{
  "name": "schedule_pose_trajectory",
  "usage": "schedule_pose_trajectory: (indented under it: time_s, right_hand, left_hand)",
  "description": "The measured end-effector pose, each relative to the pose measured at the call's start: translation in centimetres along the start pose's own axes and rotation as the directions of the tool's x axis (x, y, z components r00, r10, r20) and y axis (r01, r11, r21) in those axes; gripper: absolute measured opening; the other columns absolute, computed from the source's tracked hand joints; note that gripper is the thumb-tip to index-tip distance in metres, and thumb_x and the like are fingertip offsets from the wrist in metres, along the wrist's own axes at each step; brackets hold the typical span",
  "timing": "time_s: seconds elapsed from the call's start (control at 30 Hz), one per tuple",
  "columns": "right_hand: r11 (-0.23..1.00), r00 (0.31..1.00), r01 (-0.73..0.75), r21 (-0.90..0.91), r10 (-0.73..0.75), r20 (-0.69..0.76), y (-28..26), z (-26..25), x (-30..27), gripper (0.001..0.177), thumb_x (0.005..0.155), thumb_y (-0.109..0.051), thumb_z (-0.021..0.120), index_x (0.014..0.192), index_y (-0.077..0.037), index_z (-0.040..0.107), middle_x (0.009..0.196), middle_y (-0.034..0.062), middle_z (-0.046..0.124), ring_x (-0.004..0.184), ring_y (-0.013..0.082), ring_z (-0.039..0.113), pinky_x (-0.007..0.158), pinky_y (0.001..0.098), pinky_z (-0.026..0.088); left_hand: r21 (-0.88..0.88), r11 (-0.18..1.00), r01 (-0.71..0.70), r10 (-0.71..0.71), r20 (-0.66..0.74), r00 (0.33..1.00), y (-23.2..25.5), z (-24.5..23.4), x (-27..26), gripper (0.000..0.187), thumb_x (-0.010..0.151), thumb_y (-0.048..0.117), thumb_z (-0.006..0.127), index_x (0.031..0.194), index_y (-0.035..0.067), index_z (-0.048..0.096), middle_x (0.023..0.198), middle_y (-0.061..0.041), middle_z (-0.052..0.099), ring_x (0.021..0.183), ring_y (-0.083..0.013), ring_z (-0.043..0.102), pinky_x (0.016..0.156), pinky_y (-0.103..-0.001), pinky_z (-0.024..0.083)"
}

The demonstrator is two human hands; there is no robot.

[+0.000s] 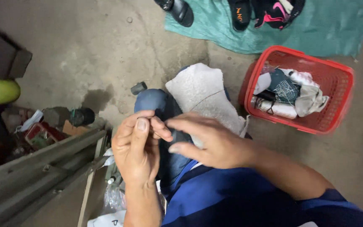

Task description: Sewing the sole of a black sandal using a needle and thread in a shoe repair shop.

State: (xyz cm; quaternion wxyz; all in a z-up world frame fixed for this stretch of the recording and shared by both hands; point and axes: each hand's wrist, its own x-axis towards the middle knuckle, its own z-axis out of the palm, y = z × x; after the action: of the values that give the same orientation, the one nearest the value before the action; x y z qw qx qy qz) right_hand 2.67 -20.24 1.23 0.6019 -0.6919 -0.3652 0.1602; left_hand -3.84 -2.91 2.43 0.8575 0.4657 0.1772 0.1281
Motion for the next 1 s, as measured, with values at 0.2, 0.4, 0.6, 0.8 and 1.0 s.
schedule_pose_trajectory:
  time_s: [0.2, 0.4, 0.6, 0.8, 1.0]
  right_hand:
    - [0.876, 0.929, -0.347, 0.334, 0.370, -0.005, 1.0, -0.6, -1.4, 0.020, 0.089, 0.000, 0.067, 0.106, 0.000, 0.078, 0.085, 0.0058, 0.079, 0.068, 0.0104, 0.070, 0.060, 0.0211, 0.054]
    - [0.919, 0.981, -0.048, 0.391, 0.116, -0.152, 3.9, -3.2, -4.6, 0.016, 0.092, -0.010, 0.063, 0.091, -0.001, 0.077, 0.084, 0.0198, 0.076, 0.071, 0.0233, 0.071, 0.063, 0.0363, 0.058]
    - [0.679, 0.971, 0.137, 0.721, 0.050, -0.232, 2.0, -2.5, -4.9, 0.019, 0.089, -0.006, 0.063, 0.081, 0.011, 0.067, 0.068, 0.0259, 0.070, 0.062, 0.0372, 0.076, 0.056, 0.0422, 0.061]
    - [0.979, 0.918, -0.181, -0.096, 0.133, -0.373, 4.2, -3.3, -4.6, 0.022, 0.096, -0.006, 0.064, 0.114, -0.001, 0.076, 0.095, 0.0161, 0.079, 0.082, 0.0301, 0.076, 0.075, 0.0389, 0.058]
    - [0.970, 0.986, -0.152, -0.190, 0.135, -0.100, 5.2, 0.7, -2.2, 0.026, 0.098, -0.002, 0.061, 0.122, -0.001, 0.072, 0.107, 0.0210, 0.078, 0.101, 0.0389, 0.074, 0.085, 0.0457, 0.060]
  left_hand:
    - [0.098, 0.985, -0.141, 0.152, -0.109, 0.982, 1.5, -1.6, -0.1, 0.019, 0.101, 0.009, 0.065, 0.110, -0.007, 0.066, 0.087, -0.018, 0.071, 0.075, -0.0240, 0.071, 0.073, -0.032, 0.063]
    - [0.523, 0.844, -0.120, 0.238, -0.164, 0.957, -2.7, -4.6, 3.0, 0.014, 0.100, 0.004, 0.062, 0.106, -0.006, 0.070, 0.073, -0.018, 0.067, 0.063, -0.0205, 0.070, 0.060, -0.031, 0.062]
    - [0.824, 0.562, -0.071, 0.247, -0.086, 0.965, -3.7, -4.3, 2.9, 0.009, 0.097, 0.003, 0.070, 0.099, 0.004, 0.079, 0.063, -0.008, 0.068, 0.059, -0.0125, 0.060, 0.061, -0.029, 0.054]
    - [0.950, 0.292, -0.114, 0.208, 0.053, 0.977, -0.2, -5.4, 1.1, 0.013, 0.098, 0.011, 0.071, 0.104, -0.001, 0.073, 0.082, -0.024, 0.072, 0.079, -0.0390, 0.073, 0.073, -0.051, 0.056]
    - [0.913, 0.137, -0.384, -0.035, 0.392, 0.919, -0.3, -7.2, 0.0, 0.019, 0.099, 0.020, 0.066, 0.108, 0.008, 0.077, 0.089, -0.010, 0.076, 0.082, -0.0319, 0.073, 0.078, -0.042, 0.056]
